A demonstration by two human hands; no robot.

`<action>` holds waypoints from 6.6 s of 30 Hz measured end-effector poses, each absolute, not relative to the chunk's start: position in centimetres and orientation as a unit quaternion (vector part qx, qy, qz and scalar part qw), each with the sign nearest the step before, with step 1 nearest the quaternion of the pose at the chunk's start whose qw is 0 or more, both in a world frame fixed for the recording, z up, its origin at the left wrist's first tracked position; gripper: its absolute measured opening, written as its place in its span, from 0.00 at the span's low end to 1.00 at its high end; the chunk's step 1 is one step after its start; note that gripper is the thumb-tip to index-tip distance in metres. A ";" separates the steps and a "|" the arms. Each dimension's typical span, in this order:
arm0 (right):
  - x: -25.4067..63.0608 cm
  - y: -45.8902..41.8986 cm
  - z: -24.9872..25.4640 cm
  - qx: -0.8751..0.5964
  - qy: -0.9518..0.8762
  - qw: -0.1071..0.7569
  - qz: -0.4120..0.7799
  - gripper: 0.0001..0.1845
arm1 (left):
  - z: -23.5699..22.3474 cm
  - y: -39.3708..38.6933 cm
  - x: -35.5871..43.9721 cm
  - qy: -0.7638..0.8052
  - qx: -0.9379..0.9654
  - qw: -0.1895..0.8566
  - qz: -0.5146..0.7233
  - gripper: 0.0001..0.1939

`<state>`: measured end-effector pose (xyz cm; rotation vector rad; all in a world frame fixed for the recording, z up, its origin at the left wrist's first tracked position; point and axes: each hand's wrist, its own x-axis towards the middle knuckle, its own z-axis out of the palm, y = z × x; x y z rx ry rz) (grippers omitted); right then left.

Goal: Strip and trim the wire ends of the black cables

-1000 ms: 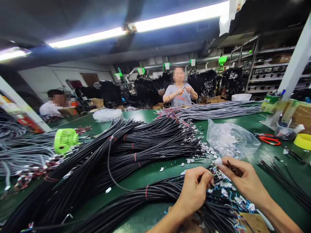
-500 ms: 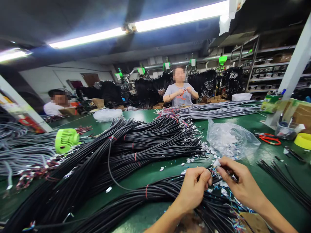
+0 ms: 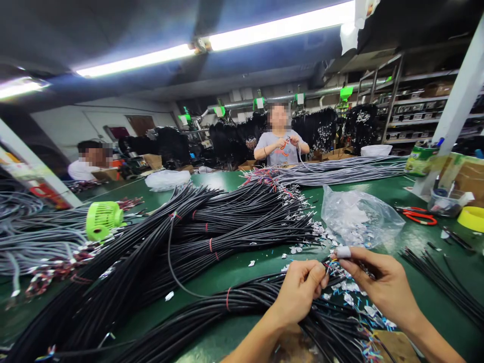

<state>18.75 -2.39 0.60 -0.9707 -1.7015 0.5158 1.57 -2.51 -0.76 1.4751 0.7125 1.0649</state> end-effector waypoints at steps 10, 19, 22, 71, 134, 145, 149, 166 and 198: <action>19.1 -2.4 0.8 -0.404 -0.723 0.513 0.227 0.08 | -0.7 -2.5 1.7 0.319 0.629 0.551 0.446 0.26; 19.5 -1.9 0.8 -0.396 -0.673 0.443 0.440 0.07 | 0.2 -3.3 1.2 0.348 0.715 0.464 0.389 0.23; 19.3 -2.0 1.1 -0.343 -0.680 0.369 0.533 0.08 | 0.5 -3.3 0.8 0.333 0.736 0.473 0.353 0.23; 18.5 -2.6 0.3 -0.371 -0.709 0.508 0.318 0.12 | -0.5 -1.9 0.8 0.285 0.627 0.601 0.406 0.26; 18.5 -2.2 -0.4 -0.342 -0.794 0.490 0.107 0.10 | -0.3 -2.5 1.9 0.451 0.567 0.472 0.503 0.07; 16.8 -3.8 -1.9 -0.229 -0.877 0.420 0.036 0.28 | 0.1 -1.9 1.1 0.497 0.528 0.377 0.577 0.08; 17.0 -3.5 -3.0 -0.326 -0.791 0.514 -0.063 0.22 | 0.4 -2.4 0.9 0.499 0.567 0.314 0.574 0.09; 17.2 -2.3 -2.2 -0.368 -0.795 0.482 0.011 0.19 | 0.7 -3.0 0.8 0.417 0.643 0.396 0.506 0.12; 18.3 -1.6 -1.3 -0.457 -0.785 0.417 0.036 0.18 | 0.1 -2.5 1.5 0.407 0.581 0.469 0.526 0.12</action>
